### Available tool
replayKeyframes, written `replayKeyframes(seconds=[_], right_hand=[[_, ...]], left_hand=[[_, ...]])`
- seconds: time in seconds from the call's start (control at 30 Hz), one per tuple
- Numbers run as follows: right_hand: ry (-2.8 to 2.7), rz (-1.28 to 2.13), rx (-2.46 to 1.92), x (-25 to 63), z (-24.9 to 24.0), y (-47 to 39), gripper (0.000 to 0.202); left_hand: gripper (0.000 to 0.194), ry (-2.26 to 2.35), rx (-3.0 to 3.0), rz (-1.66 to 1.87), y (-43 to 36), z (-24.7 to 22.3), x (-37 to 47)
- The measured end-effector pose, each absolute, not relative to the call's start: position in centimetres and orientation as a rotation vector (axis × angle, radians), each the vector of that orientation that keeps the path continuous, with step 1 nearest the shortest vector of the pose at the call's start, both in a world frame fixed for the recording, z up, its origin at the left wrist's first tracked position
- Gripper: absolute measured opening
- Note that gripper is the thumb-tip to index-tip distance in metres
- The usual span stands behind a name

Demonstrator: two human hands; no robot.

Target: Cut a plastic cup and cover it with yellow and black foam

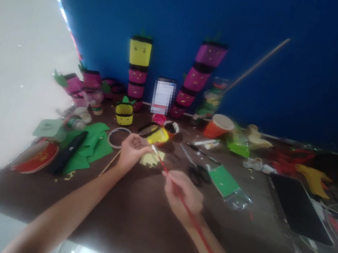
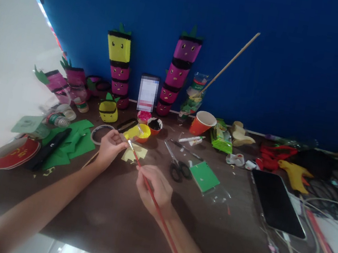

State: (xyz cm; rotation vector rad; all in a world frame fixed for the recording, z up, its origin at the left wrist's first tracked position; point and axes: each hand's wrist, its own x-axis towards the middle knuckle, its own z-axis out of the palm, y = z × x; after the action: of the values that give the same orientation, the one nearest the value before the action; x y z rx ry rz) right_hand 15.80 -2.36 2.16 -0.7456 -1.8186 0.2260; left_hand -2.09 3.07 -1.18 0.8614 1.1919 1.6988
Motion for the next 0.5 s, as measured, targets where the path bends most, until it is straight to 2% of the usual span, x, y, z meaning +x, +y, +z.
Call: replayKeyframes(seconds=[0.5], right_hand=[[-1.819,0.245,-0.767,15.92,1.96,-2.36,0.026]], left_hand=[[0.046,1.209,0.785,1.692,3.05,-0.74,-2.08]])
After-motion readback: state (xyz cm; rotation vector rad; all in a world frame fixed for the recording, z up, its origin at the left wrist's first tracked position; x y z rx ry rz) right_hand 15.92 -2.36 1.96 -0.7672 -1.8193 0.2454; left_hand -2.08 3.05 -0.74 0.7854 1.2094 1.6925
